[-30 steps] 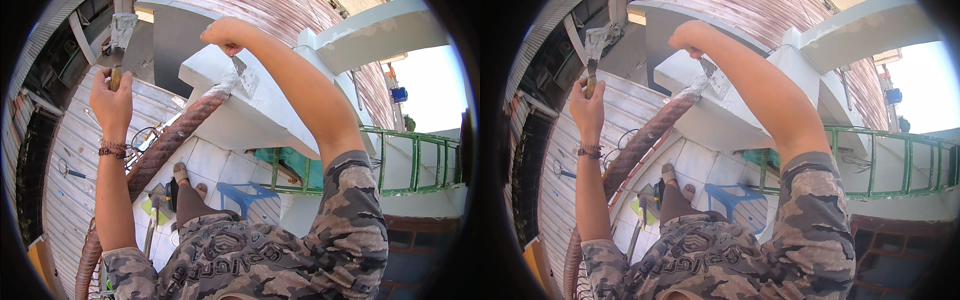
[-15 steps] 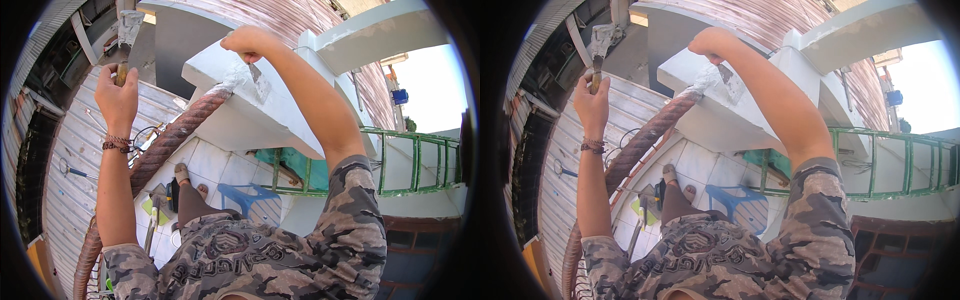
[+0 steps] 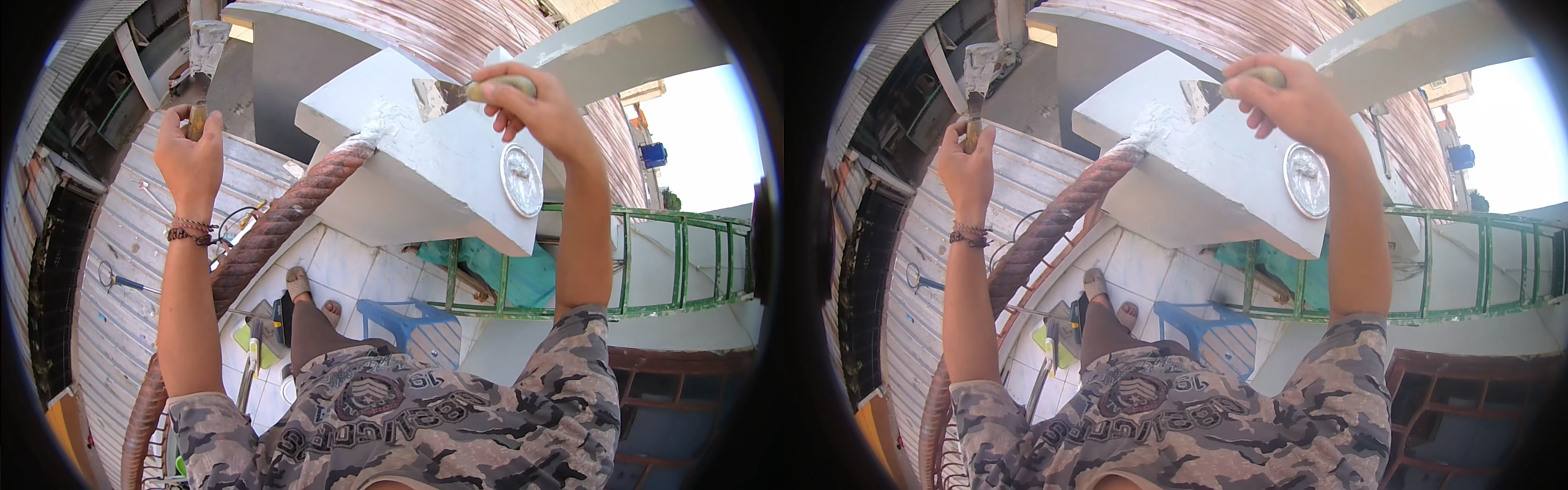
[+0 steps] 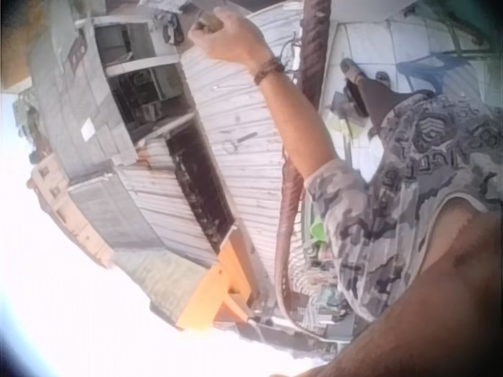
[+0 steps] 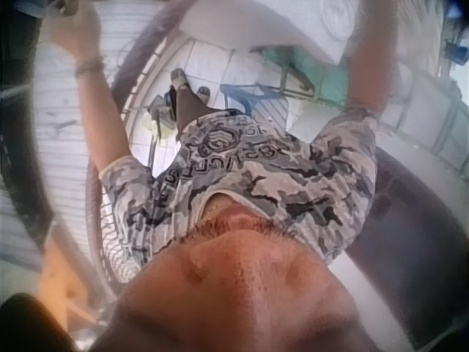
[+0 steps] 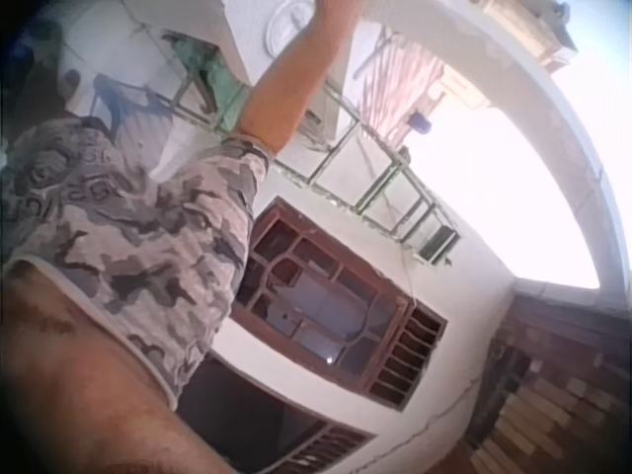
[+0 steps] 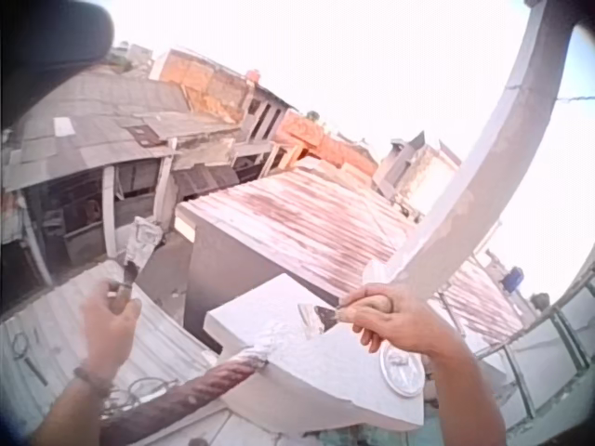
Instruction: The person uses two putty knives to apply and smooth a white plaster-like substance onto a white surface. They repeatedly scoop material from a container and spread it across the surface.
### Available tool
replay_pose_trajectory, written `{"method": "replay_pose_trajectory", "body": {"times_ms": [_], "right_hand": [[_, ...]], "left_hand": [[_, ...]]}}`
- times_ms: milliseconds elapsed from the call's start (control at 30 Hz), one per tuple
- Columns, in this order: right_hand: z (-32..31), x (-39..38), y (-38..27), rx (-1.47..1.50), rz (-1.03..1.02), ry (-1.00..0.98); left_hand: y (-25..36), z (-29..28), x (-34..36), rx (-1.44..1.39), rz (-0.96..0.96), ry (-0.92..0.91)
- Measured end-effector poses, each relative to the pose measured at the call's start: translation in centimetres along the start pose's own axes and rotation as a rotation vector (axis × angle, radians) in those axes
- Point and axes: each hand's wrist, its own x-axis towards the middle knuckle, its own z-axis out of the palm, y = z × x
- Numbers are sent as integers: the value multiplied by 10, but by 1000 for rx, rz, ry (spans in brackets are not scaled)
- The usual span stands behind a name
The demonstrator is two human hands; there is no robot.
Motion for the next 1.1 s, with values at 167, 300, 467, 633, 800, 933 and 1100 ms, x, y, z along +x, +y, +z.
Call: {"method": "replay_pose_trajectory", "body": {"times_ms": [167, 300, 467, 633, 800, 933, 1100], "right_hand": [[67, -77, 77, -328, -249, 175], [109, -93, 89, -430, -232, 187], [133, -87, 68, -585, -292, 132], [174, -101, 67, -819, -380, 102], [175, -130, 49, -755, -345, 71], [130, -119, 28, -570, -267, 141], [99, -65, 40, -644, -163, 99]], "left_hand": [[-3, -2, 1, 38, 4, 2], [-6, 2, 0, 25, 17, -18], [-9, 0, -1, 37, 28, -38], [-9, 1, -1, 31, 56, -49], [-7, 2, -3, 18, 37, -58], [-7, 0, -5, -10, 22, -49], [-5, 4, -7, -23, 54, -54]]}}
